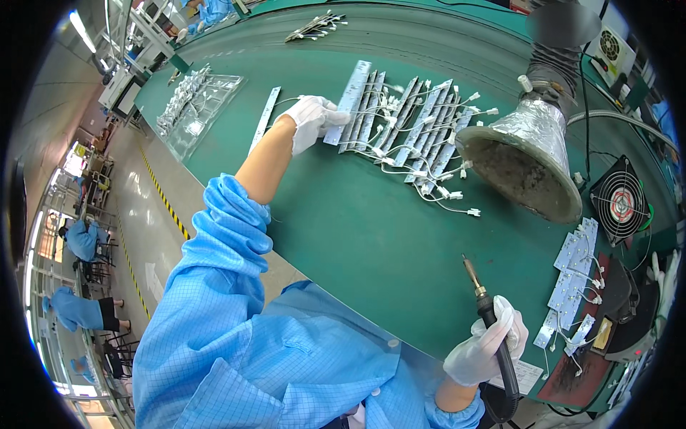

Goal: Solder wires onto electronic component strips on an assembly line.

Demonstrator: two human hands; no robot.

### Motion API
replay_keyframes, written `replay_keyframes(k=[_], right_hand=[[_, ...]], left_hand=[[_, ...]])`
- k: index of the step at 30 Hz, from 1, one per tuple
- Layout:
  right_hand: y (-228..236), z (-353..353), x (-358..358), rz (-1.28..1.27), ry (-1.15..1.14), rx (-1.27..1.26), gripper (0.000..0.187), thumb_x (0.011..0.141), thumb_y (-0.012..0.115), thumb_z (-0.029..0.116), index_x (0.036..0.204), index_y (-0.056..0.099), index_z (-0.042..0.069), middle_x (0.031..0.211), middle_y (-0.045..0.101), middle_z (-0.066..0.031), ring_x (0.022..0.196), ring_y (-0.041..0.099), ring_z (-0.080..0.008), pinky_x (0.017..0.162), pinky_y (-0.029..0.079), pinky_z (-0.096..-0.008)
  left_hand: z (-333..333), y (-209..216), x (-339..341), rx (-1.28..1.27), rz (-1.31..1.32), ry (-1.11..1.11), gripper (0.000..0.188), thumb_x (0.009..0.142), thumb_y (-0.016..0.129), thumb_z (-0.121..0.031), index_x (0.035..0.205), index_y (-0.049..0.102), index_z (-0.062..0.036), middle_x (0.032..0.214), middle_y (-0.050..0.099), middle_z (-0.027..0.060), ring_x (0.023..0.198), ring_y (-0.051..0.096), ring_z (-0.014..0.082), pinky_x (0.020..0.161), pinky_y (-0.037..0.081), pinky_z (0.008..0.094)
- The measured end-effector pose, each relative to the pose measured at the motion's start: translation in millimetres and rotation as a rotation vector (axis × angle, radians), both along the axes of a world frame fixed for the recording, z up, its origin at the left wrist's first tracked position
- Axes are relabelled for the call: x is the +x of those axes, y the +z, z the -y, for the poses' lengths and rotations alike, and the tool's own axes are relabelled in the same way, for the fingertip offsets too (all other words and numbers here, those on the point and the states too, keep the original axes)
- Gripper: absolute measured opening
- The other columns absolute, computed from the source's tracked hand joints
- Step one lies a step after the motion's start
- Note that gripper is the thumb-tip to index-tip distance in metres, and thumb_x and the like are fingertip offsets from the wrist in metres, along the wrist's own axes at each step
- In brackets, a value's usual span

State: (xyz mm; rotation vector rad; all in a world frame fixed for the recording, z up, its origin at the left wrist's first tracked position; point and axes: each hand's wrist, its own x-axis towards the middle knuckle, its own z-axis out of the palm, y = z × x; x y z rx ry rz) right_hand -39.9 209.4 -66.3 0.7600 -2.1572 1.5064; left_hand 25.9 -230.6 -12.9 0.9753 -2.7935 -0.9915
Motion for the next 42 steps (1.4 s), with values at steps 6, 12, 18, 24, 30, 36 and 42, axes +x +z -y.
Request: replay_keyframes(k=[6, 12, 18, 24, 30, 36, 42], right_hand=[[4.2, 1.1, 0.9, -0.002, -0.041, 0.011, 0.02, 0.087, 0.047, -0.001, 0.106, 0.054, -0.005, 0.095, 0.058, -0.0144, 0.083, 0.058, -0.0248, 0.072, 0.051, -0.032], [35.4, 8.3, -5.7, -0.56, -0.447, 0.434, 0.022, 0.091, 0.041, 0.007, 0.1, 0.057, -0.005, 0.086, 0.063, -0.0115, 0.075, 0.06, -0.026, 0.068, 0.049, -0.0346], [49.8, 29.9, -2.0, -0.348, -0.593, 0.256, 0.025, 0.075, 0.043, -0.006, 0.088, 0.064, 0.0, 0.082, 0.063, -0.0092, 0.068, 0.06, -0.0174, 0.057, 0.05, -0.0267], [29.1, 10.7, -0.1, -0.178, 0.191, 0.015, 0.032, 0.069, 0.051, -0.016, 0.097, 0.057, -0.002, 0.087, 0.059, -0.0131, 0.07, 0.059, -0.0189, 0.057, 0.051, -0.0262], [19.3, 6.1, -0.3, -0.039, 0.393, -0.136, 0.017, 0.084, 0.047, 0.006, 0.098, 0.049, -0.004, 0.085, 0.059, -0.0183, 0.065, 0.052, -0.022, 0.059, 0.044, -0.0326], [24.9, 8.6, -4.3, -0.14, 0.384, -0.002, 0.02, 0.083, 0.044, 0.009, 0.097, 0.05, -0.004, 0.081, 0.058, -0.0183, 0.063, 0.05, -0.0217, 0.058, 0.041, -0.0331], [23.5, 9.7, -7.0, -0.216, 0.392, -0.042, 0.017, 0.073, 0.048, 0.002, 0.087, 0.053, -0.006, 0.08, 0.063, -0.0213, 0.052, 0.054, -0.0241, 0.048, 0.042, -0.0328]], left_hand=[[-26.3, 11.5, 16.6, 1.32, -1.134, 0.133, 0.022, 0.082, 0.064, -0.009, 0.102, 0.056, -0.0053, 0.089, 0.058, 0.0011, 0.072, 0.054, 0.0128, 0.066, 0.045, 0.0282], [-95.3, 28.2, 46.0, 1.371, -0.639, -0.364, 0.029, 0.082, 0.064, -0.013, 0.107, 0.055, 0.0001, 0.085, 0.062, 0.0107, 0.069, 0.059, 0.0159, 0.063, 0.05, 0.0301], [-180.7, 19.1, 13.9, 0.708, -0.059, -0.523, 0.046, 0.078, 0.064, -0.028, 0.111, 0.057, 0.0046, 0.081, 0.065, 0.0105, 0.071, 0.06, 0.015, 0.066, 0.048, 0.0282], [-218.8, 2.8, -19.5, 0.45, -0.061, -0.445, 0.038, 0.079, 0.062, -0.022, 0.104, 0.055, 0.005, 0.068, 0.064, 0.0074, 0.054, 0.06, 0.0141, 0.052, 0.049, 0.0265], [-229.4, 7.8, -16.5, 0.485, -0.112, -0.408, 0.027, 0.08, 0.053, -0.011, 0.096, 0.053, 0.0107, 0.057, 0.061, 0.0104, 0.051, 0.062, 0.0246, 0.051, 0.05, 0.0333], [-234.2, -0.1, -14.4, 0.436, -0.197, -0.405, 0.024, 0.08, 0.054, -0.01, 0.094, 0.053, 0.0096, 0.06, 0.061, 0.0144, 0.054, 0.062, 0.0289, 0.052, 0.05, 0.035], [-233.5, -9.3, -13.1, 0.376, -0.268, -0.425, 0.026, 0.078, 0.057, -0.012, 0.093, 0.053, 0.0079, 0.068, 0.059, 0.0207, 0.058, 0.06, 0.0353, 0.056, 0.049, 0.0392]])
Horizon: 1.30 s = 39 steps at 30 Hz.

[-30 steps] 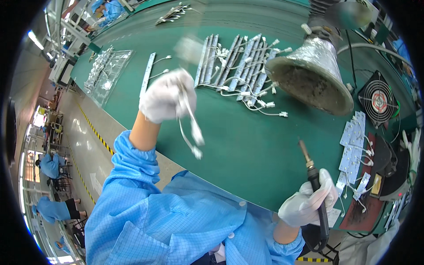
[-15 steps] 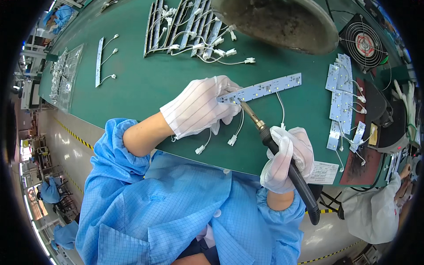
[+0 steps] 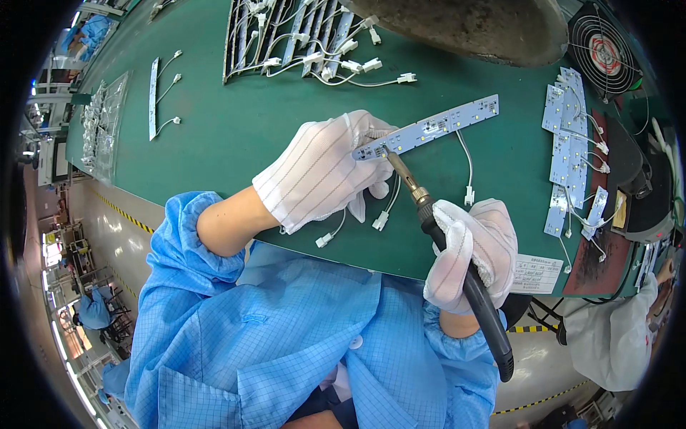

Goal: Solder wires onto electronic component strips on an assembly line.

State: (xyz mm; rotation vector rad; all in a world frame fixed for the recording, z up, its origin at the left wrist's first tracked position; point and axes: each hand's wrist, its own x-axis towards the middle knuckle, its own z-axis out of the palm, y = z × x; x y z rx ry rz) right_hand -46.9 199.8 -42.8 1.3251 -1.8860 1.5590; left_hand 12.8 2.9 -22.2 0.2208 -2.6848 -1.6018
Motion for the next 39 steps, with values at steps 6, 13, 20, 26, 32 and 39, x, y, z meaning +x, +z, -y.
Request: replay_keyframes(k=[6, 13, 20, 26, 32, 39], right_hand=[[2.1, -1.2, 0.4, -0.026, -0.012, 0.04, 0.018, 0.072, 0.048, 0.002, 0.088, 0.053, -0.004, 0.078, 0.064, -0.0206, 0.052, 0.053, -0.0241, 0.049, 0.042, -0.0326], [-0.7, -2.7, -0.6, 0.018, -0.009, -0.025, 0.022, 0.073, 0.046, 0.001, 0.094, 0.049, -0.004, 0.077, 0.064, -0.0204, 0.051, 0.052, -0.0242, 0.049, 0.041, -0.0336], [-1.2, -6.6, 3.2, 0.131, -0.011, -0.037, 0.022, 0.083, 0.044, 0.011, 0.098, 0.052, -0.002, 0.079, 0.06, -0.0189, 0.059, 0.048, -0.0208, 0.054, 0.039, -0.0314], [3.3, -8.4, 1.8, 0.11, 0.042, 0.085, 0.021, 0.08, 0.045, 0.008, 0.097, 0.05, -0.003, 0.08, 0.061, -0.0212, 0.06, 0.049, -0.0215, 0.056, 0.039, -0.033], [4.1, -7.2, 2.0, 0.087, 0.046, 0.083, 0.021, 0.079, 0.045, 0.007, 0.097, 0.049, -0.003, 0.08, 0.06, -0.0221, 0.061, 0.049, -0.0222, 0.058, 0.04, -0.0345], [7.5, -1.3, -1.0, -0.021, -0.003, 0.059, 0.016, 0.075, 0.049, 0.002, 0.09, 0.05, -0.002, 0.077, 0.065, -0.0194, 0.05, 0.054, -0.0235, 0.048, 0.042, -0.0338]], left_hand=[[-0.6, -0.1, 0.8, -0.009, -0.025, -0.003, 0.024, 0.077, 0.057, -0.011, 0.093, 0.054, 0.0074, 0.068, 0.059, 0.0213, 0.06, 0.059, 0.0368, 0.057, 0.049, 0.0406], [0.2, 13.8, -1.7, 0.078, 0.148, 0.0, 0.022, 0.078, 0.054, -0.009, 0.092, 0.053, 0.0089, 0.068, 0.063, 0.0171, 0.055, 0.063, 0.0296, 0.055, 0.051, 0.0347], [5.3, 16.3, -5.2, 0.221, 0.237, -0.028, 0.02, 0.083, 0.052, -0.005, 0.097, 0.051, 0.009, 0.066, 0.065, 0.01, 0.058, 0.066, 0.0182, 0.054, 0.052, 0.0275], [5.8, 14.7, -4.6, 0.141, 0.201, -0.059, 0.021, 0.084, 0.054, -0.007, 0.098, 0.052, 0.0083, 0.069, 0.066, 0.0097, 0.058, 0.066, 0.0171, 0.055, 0.051, 0.0265], [6.9, 11.0, -3.0, 0.159, 0.166, -0.063, 0.021, 0.084, 0.052, -0.007, 0.098, 0.052, 0.0078, 0.069, 0.066, 0.008, 0.058, 0.066, 0.0167, 0.055, 0.051, 0.0261], [7.3, 11.6, -2.0, 0.196, 0.152, -0.062, 0.022, 0.085, 0.051, -0.007, 0.1, 0.052, 0.008, 0.071, 0.066, 0.0085, 0.059, 0.067, 0.0176, 0.055, 0.051, 0.0256]])
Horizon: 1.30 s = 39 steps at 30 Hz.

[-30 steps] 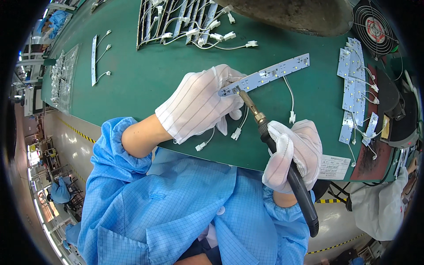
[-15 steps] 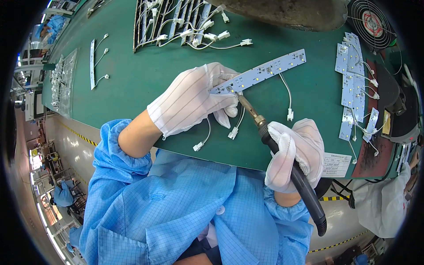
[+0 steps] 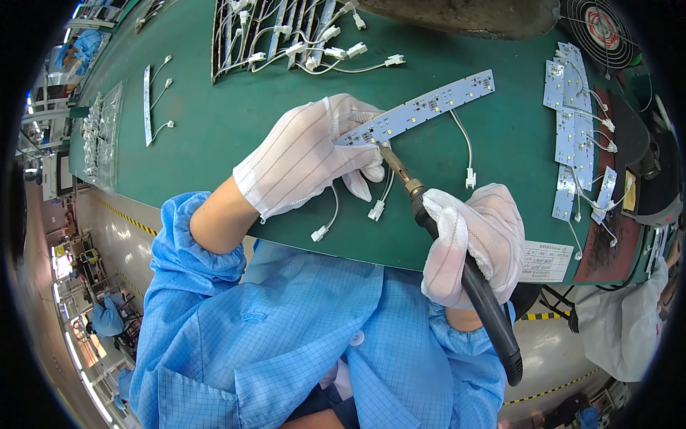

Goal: Solder wires onto electronic component strips on an assembly line.

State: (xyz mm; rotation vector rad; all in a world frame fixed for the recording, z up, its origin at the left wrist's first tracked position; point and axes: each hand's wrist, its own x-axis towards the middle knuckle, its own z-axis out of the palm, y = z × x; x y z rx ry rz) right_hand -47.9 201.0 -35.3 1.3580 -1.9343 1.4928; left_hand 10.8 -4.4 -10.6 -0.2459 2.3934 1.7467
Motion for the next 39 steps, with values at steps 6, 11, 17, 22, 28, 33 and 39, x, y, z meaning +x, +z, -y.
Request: replay_keyframes(k=[6, 11, 17, 22, 28, 33, 39], right_hand=[[-8.4, -9.1, 0.7, 0.097, -0.114, -0.135, 0.019, 0.083, 0.044, 0.003, 0.099, 0.047, -0.007, 0.081, 0.062, -0.0238, 0.057, 0.054, -0.0236, 0.052, 0.043, -0.0332], [-14.2, -7.5, 7.2, 0.16, -0.207, -0.208, 0.019, 0.085, 0.045, 0.004, 0.1, 0.05, -0.008, 0.084, 0.061, -0.0211, 0.07, 0.056, -0.0241, 0.06, 0.048, -0.034], [-17.4, -14.3, 8.3, 0.151, -0.271, -0.143, 0.021, 0.086, 0.045, 0.001, 0.103, 0.053, -0.008, 0.088, 0.062, -0.0176, 0.079, 0.059, -0.0232, 0.069, 0.053, -0.0333], [-18.4, -11.9, 7.3, 0.087, -0.22, -0.159, 0.02, 0.084, 0.045, 0.006, 0.097, 0.056, -0.006, 0.085, 0.061, -0.0162, 0.07, 0.056, -0.0221, 0.065, 0.049, -0.0349], [-6.5, -11.2, -0.7, 0.136, 0.007, -0.041, 0.025, 0.083, 0.044, 0.013, 0.099, 0.053, -0.005, 0.083, 0.06, -0.019, 0.061, 0.048, -0.02, 0.056, 0.039, -0.0323], [-8.8, -3.0, 1.1, 0.145, -0.026, -0.15, 0.015, 0.068, 0.048, 0.004, 0.078, 0.057, -0.003, 0.079, 0.065, -0.0192, 0.052, 0.052, -0.0237, 0.051, 0.04, -0.0326], [-2.1, -4.4, 1.1, 0.131, -0.025, -0.051, 0.014, 0.068, 0.049, 0.004, 0.077, 0.057, -0.002, 0.081, 0.066, -0.0191, 0.053, 0.053, -0.0241, 0.052, 0.041, -0.033]], left_hand=[[11.2, 19.7, 12.3, -0.664, -0.153, -0.18, 0.038, 0.082, 0.063, -0.033, 0.095, 0.059, 0.0031, 0.071, 0.062, 0.0145, 0.069, 0.064, 0.0279, 0.06, 0.05, 0.0361], [-1.8, 29.1, 4.1, -0.95, -0.062, -0.198, 0.058, 0.077, 0.064, -0.048, 0.107, 0.057, 0.0005, 0.083, 0.064, 0.017, 0.078, 0.063, 0.0323, 0.069, 0.05, 0.0379], [-16.3, 3.8, -12.6, -0.728, -0.091, -0.029, 0.031, 0.078, 0.065, -0.026, 0.086, 0.058, 0.0025, 0.072, 0.059, 0.0164, 0.07, 0.061, 0.0333, 0.063, 0.049, 0.0389], [-4.5, 1.4, -6.2, -0.3, 0.004, 0.023, 0.026, 0.076, 0.062, -0.016, 0.089, 0.062, 0.0057, 0.073, 0.058, 0.0196, 0.067, 0.057, 0.035, 0.061, 0.045, 0.0396], [-6.1, -2.4, -4.2, -0.377, -0.115, -0.004, 0.026, 0.077, 0.063, -0.019, 0.089, 0.064, 0.0039, 0.075, 0.055, 0.0201, 0.067, 0.055, 0.0344, 0.061, 0.043, 0.0408], [-6.1, -6.1, -2.1, -0.464, -0.221, -0.042, 0.025, 0.079, 0.063, -0.02, 0.088, 0.064, 0.0028, 0.074, 0.052, 0.0173, 0.066, 0.053, 0.0321, 0.059, 0.042, 0.04], [-5.6, -7.8, -0.6, -0.573, -0.298, -0.084, 0.023, 0.079, 0.063, -0.02, 0.088, 0.065, 0.0014, 0.074, 0.049, 0.0151, 0.065, 0.052, 0.0291, 0.057, 0.042, 0.0386]])
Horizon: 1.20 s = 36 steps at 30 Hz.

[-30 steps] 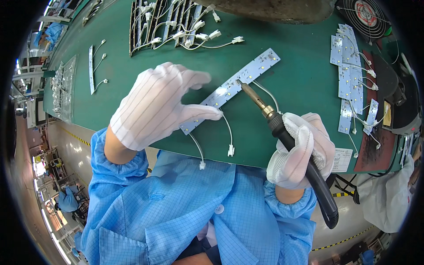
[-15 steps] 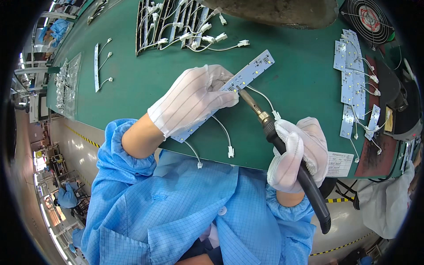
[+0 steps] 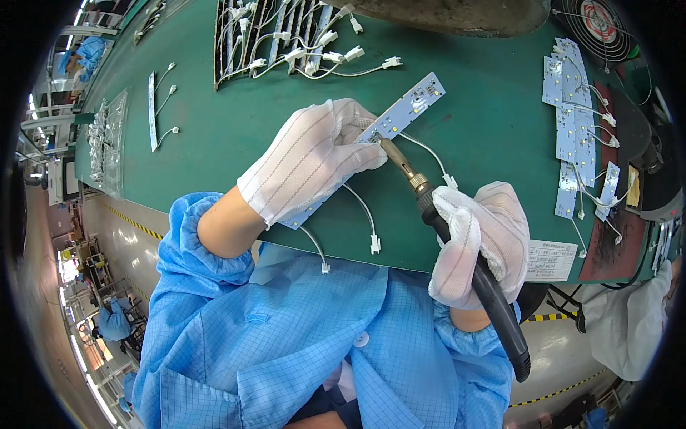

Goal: Solder wires onto electronic component strips on an assembly line.

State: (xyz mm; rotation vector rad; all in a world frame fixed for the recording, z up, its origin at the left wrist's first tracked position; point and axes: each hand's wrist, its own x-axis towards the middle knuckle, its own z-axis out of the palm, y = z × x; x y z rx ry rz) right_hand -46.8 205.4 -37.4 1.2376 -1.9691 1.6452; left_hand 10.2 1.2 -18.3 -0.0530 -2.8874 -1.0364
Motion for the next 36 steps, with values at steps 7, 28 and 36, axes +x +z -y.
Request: replay_keyframes(k=[7, 28, 36], right_hand=[[-4.5, 2.4, 1.5, 0.002, -0.018, -0.049, 0.012, 0.068, 0.049, 0.004, 0.076, 0.057, -0.002, 0.08, 0.065, -0.0195, 0.052, 0.052, -0.0234, 0.052, 0.041, -0.033], [-0.2, -9.5, -2.0, -0.005, 0.07, 0.061, 0.02, 0.083, 0.044, 0.009, 0.099, 0.049, -0.003, 0.083, 0.062, -0.0214, 0.063, 0.052, -0.0232, 0.06, 0.043, -0.0348], [-0.8, -8.9, -2.7, -0.023, 0.086, 0.074, 0.019, 0.082, 0.044, 0.006, 0.098, 0.049, -0.004, 0.083, 0.061, -0.0235, 0.062, 0.051, -0.022, 0.056, 0.042, -0.0336]], left_hand=[[-0.3, -6.4, -0.1, -0.018, -0.094, -0.006, 0.021, 0.079, 0.063, -0.019, 0.087, 0.065, 0.0004, 0.072, 0.051, 0.0139, 0.063, 0.053, 0.0282, 0.056, 0.043, 0.0373], [4.2, -3.6, -4.1, 0.216, 0.088, 0.116, 0.031, 0.074, 0.069, -0.025, 0.086, 0.06, 0.0032, 0.063, 0.05, 0.0144, 0.058, 0.05, 0.0299, 0.055, 0.041, 0.0373], [5.7, -6.9, -3.9, 0.21, 0.081, 0.121, 0.032, 0.075, 0.068, -0.025, 0.087, 0.06, 0.0033, 0.064, 0.051, 0.0156, 0.059, 0.051, 0.0314, 0.056, 0.041, 0.0381]])
